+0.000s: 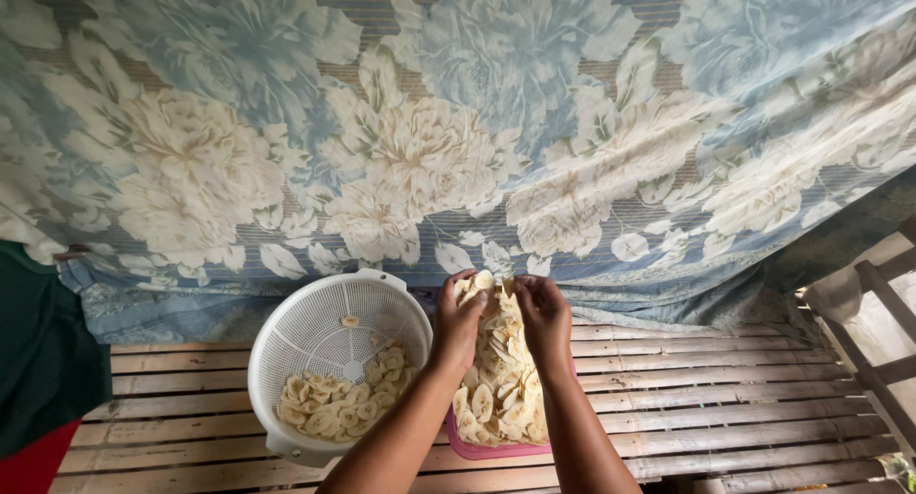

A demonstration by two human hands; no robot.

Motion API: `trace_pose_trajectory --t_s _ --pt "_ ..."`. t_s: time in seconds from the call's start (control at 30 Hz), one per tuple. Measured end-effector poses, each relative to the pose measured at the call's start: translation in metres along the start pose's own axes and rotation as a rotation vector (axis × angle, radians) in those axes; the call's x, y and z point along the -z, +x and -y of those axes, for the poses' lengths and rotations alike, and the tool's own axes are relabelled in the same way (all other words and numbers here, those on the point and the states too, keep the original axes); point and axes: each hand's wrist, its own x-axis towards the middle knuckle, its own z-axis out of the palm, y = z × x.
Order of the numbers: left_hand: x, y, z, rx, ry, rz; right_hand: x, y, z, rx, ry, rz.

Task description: The person picks up thin banana slices from a white colander and places them into a purple tray by hand, separating any stuck pieces.

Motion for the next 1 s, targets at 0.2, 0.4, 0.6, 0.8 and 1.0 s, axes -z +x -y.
trace_pose_trajectory --t_s 0.2,0.4,0.6,0.8,1.0 --pt "-0.012 -0.008 -0.021 0.095 -0.051 0.075 -0.007 -0.001 0.023 -0.123 0.056 0.065" --pt "0.004 0.004 -0.014 0.049 -0.147 0.074 -0.002 0.003 0.023 -0.163 0.209 0.012" --pt "-0.008 0.000 -0.010 0.110 -0.148 0.138 0.000 0.000 0.016 -0.083 0.080 0.025" --pt "-0.008 0.005 -0.013 0.151 -0.011 0.119 0.005 0.010 0.005 -0.179 0.112 0.043" --pt "0.000 0.007 -0.003 0.153 -0.058 0.171 0.005 0.011 -0.004 -0.127 0.013 0.072"
